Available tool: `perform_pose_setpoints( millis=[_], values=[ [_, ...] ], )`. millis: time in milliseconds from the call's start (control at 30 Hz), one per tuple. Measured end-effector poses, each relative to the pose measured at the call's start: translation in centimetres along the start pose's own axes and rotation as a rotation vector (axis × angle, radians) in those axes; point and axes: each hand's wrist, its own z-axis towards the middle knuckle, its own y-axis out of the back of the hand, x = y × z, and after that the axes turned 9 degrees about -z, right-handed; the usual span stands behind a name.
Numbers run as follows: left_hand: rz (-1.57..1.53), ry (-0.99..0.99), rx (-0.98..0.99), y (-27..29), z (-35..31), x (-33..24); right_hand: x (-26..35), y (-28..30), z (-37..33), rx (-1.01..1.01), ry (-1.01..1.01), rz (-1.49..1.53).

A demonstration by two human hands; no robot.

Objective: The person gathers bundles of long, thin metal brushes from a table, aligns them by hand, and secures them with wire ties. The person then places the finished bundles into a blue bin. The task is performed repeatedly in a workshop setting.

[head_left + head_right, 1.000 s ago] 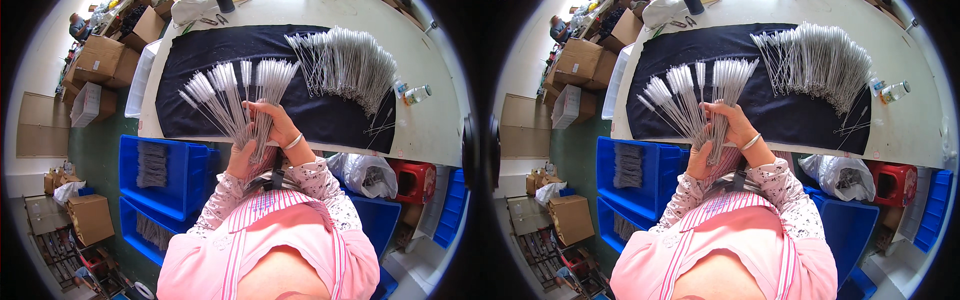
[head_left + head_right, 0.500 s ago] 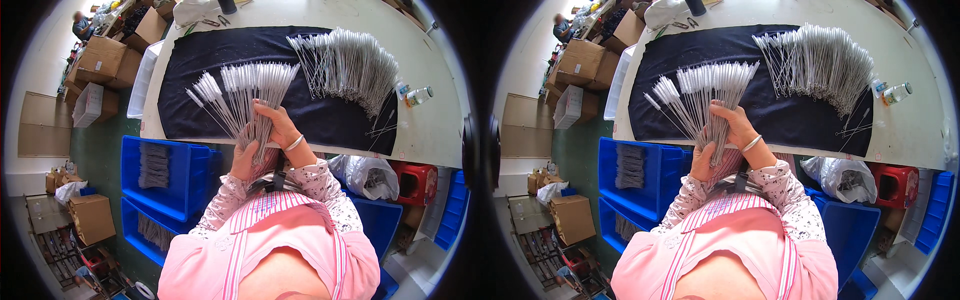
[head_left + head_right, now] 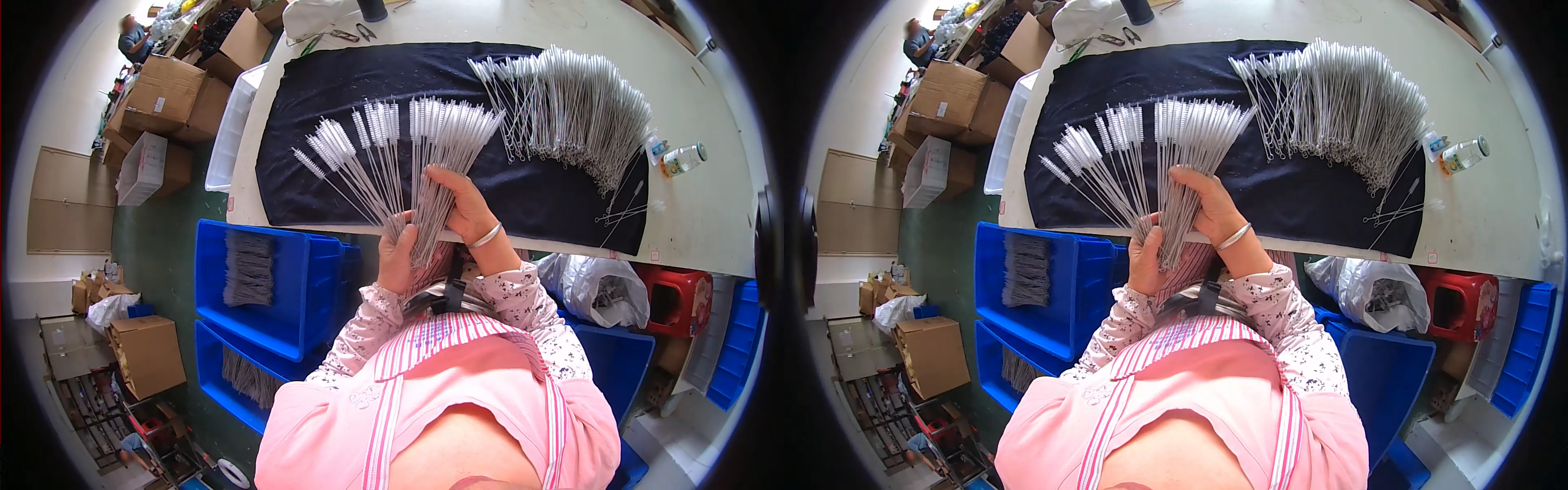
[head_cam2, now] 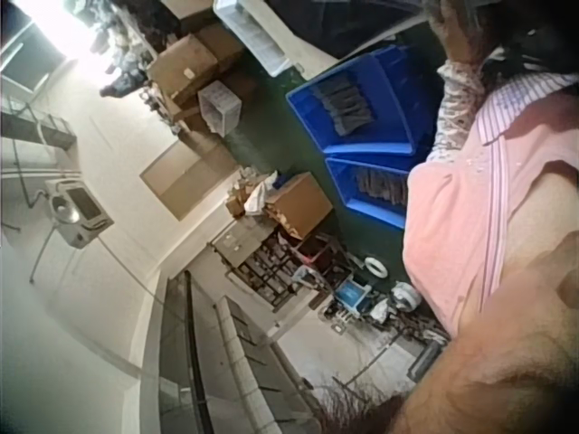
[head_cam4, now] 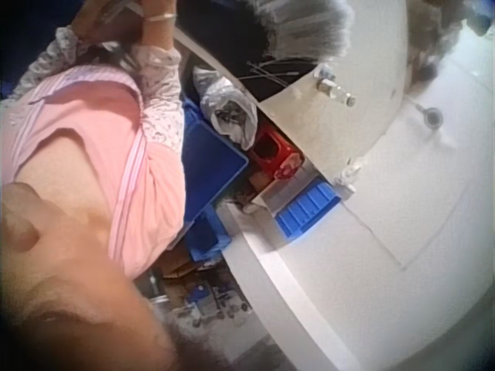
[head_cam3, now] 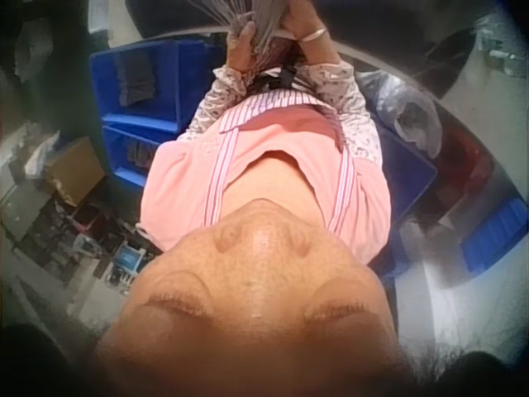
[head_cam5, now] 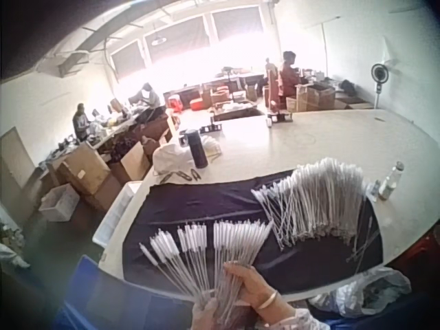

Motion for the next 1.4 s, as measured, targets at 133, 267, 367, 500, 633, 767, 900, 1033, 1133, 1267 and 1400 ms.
perform_pose_setpoints(
  millis=[133,267,367,500,633,767,900,1033,1133,1267,1400],
  values=[
    [0.038,0.006,-0.014,0.1,0.2,-0.2,0.1,-0.6,-0.1,0.069,-0.004,0.037],
    [0.085,0.041,0.029,0.1,0.4,-0.8,0.0,-0.2,-0.4,0.197,-0.068,0.152],
    [0.120,0.016,0.063,-0.2,0.7,-1.1,0.0,-0.1,-0.4,0.247,-0.074,0.213],
    [0.110,-0.031,0.066,-1.5,0.4,-1.3,-0.1,0.1,-0.2,0.191,-0.019,0.195],
    [0.036,-0.010,0.071,-1.8,0.3,-1.4,-0.4,0.2,-0.1,0.104,0.049,0.166],
    [0.017,0.023,0.102,-0.5,0.4,-0.9,-0.4,0.6,-0.2,0.150,0.060,0.138],
    [0.002,0.062,0.129,-0.3,0.6,-1.3,0.0,-0.3,-0.7,0.217,-0.042,0.220],
    [0.053,0.075,0.136,-0.5,0.7,-1.2,-0.1,-0.2,-0.9,0.267,-0.053,0.299],
    [0.115,0.079,0.169,-0.4,0.7,-1.0,-0.1,0.0,-0.9,0.279,0.003,0.271],
    [0.077,0.001,0.083,-2.1,0.5,-1.1,0.0,0.4,-0.7,0.268,0.057,0.218],
    [0.149,-0.020,-0.002,-0.7,1.2,-0.8,0.1,0.0,-0.9,0.161,0.087,0.210]
  ],
)
